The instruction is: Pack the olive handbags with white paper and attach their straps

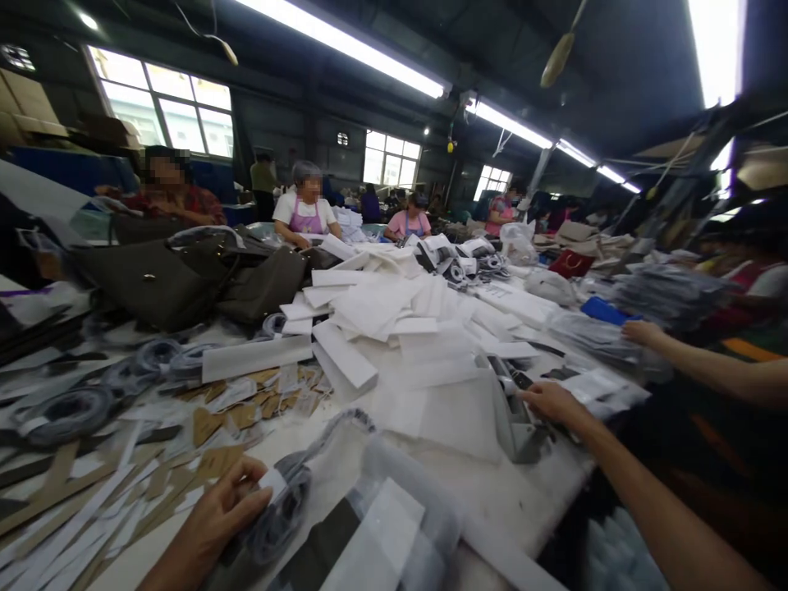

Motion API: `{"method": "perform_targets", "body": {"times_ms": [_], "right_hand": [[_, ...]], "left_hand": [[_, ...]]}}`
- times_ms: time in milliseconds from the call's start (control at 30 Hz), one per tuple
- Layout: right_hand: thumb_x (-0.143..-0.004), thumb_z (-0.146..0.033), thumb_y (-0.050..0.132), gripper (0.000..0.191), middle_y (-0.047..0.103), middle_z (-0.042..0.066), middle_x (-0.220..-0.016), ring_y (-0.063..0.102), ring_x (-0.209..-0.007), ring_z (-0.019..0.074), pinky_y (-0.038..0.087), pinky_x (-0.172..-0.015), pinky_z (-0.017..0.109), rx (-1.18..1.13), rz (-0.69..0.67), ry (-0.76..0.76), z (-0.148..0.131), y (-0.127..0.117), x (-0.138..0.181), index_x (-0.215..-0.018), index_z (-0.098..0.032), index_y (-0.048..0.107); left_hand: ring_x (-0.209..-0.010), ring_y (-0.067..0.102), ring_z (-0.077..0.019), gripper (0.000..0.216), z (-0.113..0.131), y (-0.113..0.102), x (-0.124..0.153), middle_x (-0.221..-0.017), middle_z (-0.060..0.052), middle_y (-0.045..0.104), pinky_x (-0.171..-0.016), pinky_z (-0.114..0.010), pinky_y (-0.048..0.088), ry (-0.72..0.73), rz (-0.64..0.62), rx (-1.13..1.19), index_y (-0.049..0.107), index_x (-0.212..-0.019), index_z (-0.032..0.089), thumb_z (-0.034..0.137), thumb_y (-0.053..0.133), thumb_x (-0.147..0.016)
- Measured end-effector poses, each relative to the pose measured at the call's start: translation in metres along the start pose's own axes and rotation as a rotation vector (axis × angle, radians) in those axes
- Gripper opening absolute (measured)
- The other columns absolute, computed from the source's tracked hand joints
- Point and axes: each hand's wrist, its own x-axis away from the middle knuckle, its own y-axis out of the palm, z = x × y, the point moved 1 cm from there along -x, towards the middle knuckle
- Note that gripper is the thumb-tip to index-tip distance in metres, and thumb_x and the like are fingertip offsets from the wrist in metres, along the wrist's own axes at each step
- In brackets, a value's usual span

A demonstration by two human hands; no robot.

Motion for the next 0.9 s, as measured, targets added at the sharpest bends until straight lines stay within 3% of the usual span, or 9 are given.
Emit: {"method": "perform_targets", "body": {"times_ms": [200,467,633,900], "right_hand": [[-0.064,-0.06,0.062,0.042,0.061,0.003,-0.059,0.051,-0.053,0.0154,0.037,-0.049,0.026,-0.322,-0.117,-0.039,0.019,0.009,0.035,-0.063,-0.018,0.064],[-0.063,-0.059,0.06,0.04,0.063,0.004,-0.063,0.056,-0.062,0.0183,0.046,-0.063,0.03,-0.534,0.103,-0.134,0.012,0.011,0.048,-0.061,-0.018,0.063],[-0.066,-0.055,0.059,0.037,0.063,0.003,-0.066,0.057,-0.063,0.0182,0.047,-0.062,0.029,-0.545,0.204,-0.116,0.021,0.009,0.072,-0.069,-0.019,0.065],[-0.054,-0.059,0.053,0.037,0.062,0.006,-0.052,0.06,-0.052,0.0246,0.046,-0.051,0.034,-0.358,0.216,0.011,0.07,0.039,0.108,-0.048,-0.023,0.06]], "left_hand": [[-0.061,0.058,-0.0175,0.06,0.009,0.012,0.016,-0.066,0.003,0.061,-0.058,-0.025,0.045,0.006,0.035,-0.073,0.054,-0.083,0.024,0.069,0.08,-0.053],[-0.066,0.059,-0.0171,0.062,-0.002,0.009,0.019,-0.071,0.002,0.064,-0.063,-0.024,0.045,0.11,0.055,-0.166,0.056,-0.085,0.023,0.073,0.078,-0.056],[-0.067,0.058,-0.0173,0.061,-0.008,0.008,0.024,-0.071,0.003,0.064,-0.062,-0.025,0.044,0.117,0.068,-0.159,0.056,-0.087,0.023,0.073,0.076,-0.06],[-0.063,0.054,-0.016,0.048,-0.002,0.003,0.023,-0.07,0.003,0.061,-0.059,-0.025,0.04,0.131,0.007,-0.222,0.053,-0.088,0.022,0.059,0.074,-0.067]]}}
